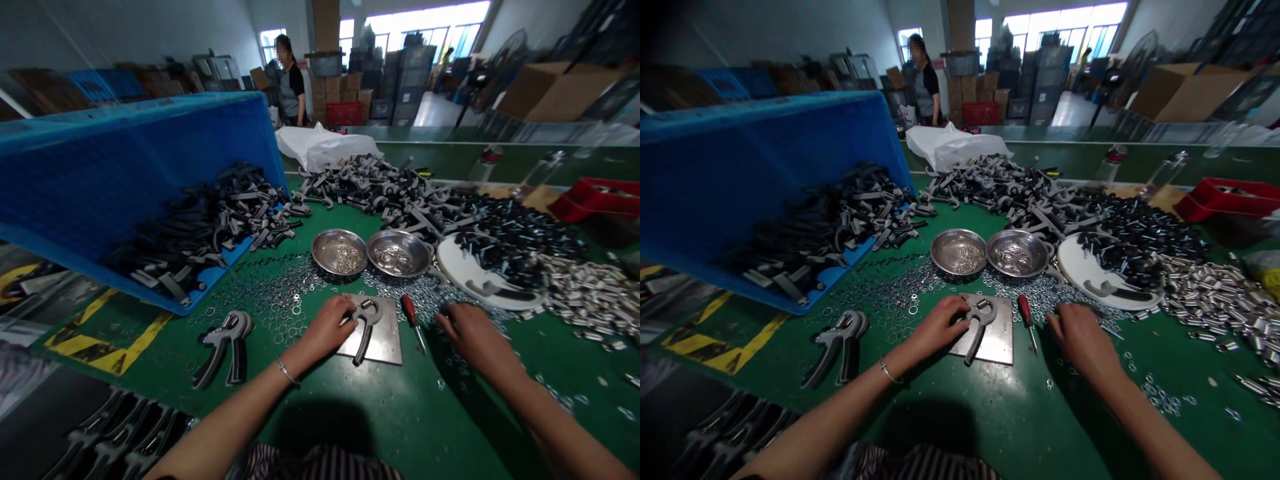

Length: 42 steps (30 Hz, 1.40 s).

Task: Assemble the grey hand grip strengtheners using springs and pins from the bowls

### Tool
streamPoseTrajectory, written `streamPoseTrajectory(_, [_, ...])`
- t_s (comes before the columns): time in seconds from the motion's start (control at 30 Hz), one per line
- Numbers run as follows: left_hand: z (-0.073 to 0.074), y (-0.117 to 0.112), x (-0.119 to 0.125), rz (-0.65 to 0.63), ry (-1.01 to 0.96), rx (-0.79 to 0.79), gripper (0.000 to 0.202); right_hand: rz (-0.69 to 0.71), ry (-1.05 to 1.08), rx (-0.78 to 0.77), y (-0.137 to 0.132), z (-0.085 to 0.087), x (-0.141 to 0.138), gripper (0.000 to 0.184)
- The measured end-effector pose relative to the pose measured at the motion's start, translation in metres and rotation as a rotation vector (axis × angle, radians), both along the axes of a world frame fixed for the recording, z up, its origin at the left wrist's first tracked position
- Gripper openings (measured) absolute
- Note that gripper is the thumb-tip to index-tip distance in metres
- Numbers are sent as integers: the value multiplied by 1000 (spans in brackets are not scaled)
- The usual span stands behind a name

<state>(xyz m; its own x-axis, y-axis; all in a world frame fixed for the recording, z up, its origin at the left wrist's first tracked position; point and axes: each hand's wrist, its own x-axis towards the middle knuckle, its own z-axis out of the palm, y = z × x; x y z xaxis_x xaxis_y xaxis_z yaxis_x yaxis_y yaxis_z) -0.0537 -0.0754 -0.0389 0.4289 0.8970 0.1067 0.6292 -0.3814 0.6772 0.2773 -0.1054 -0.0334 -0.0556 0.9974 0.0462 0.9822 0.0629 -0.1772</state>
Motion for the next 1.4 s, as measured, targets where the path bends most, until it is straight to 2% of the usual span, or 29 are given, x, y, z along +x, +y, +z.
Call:
streamPoseTrajectory(0.07, [-2,0,-2,-3,33,19,37,-4,-70,-149,11,-5,-33,32])
streamPoseTrajectory(0.13, [-2,3,-3,0,75,53,45,-35,-97,-223,19,-9,-52,26])
streamPoseTrajectory(0.2, [-1,5,-4,-54,88,52,46,-38,-100,-225,23,-9,-56,20])
streamPoseTrajectory(0.3, [-1,0,-4,-78,99,23,40,-67,-25,-169,21,4,-50,18])
streamPoseTrajectory(0.37, [-3,-8,-3,-17,100,10,37,-92,256,-101,16,17,-54,20])
streamPoseTrajectory(0.47, [-8,-22,0,53,70,-22,36,-109,907,-98,8,27,-81,27])
streamPoseTrajectory(0.53, [-11,-26,1,83,62,-37,36,-125,1164,-119,6,21,-105,30])
streamPoseTrajectory(0.6, [-12,-27,2,98,64,-53,35,-133,1238,-103,6,9,-124,31])
streamPoseTrajectory(0.73, [-12,-23,2,96,70,-77,34,-110,1214,-41,11,-16,-141,31])
streamPoseTrajectory(0.83, [-13,-22,3,110,66,-77,34,-93,1166,-30,12,-23,-141,29])
streamPoseTrajectory(1.07, [-19,-25,2,128,50,-50,37,-80,1044,-24,12,-18,-138,28])
streamPoseTrajectory(1.17, [-20,-25,2,127,42,-42,37,-68,854,47,7,-22,-140,31])
streamPoseTrajectory(1.27, [-21,-26,2,122,46,-41,38,16,641,100,4,-24,-145,34])
streamPoseTrajectory(1.33, [-21,-26,2,119,54,-36,38,46,663,66,9,-20,-150,32])
streamPoseTrajectory(1.4, [-19,-26,2,106,64,-48,39,18,868,-57,21,-13,-152,29])
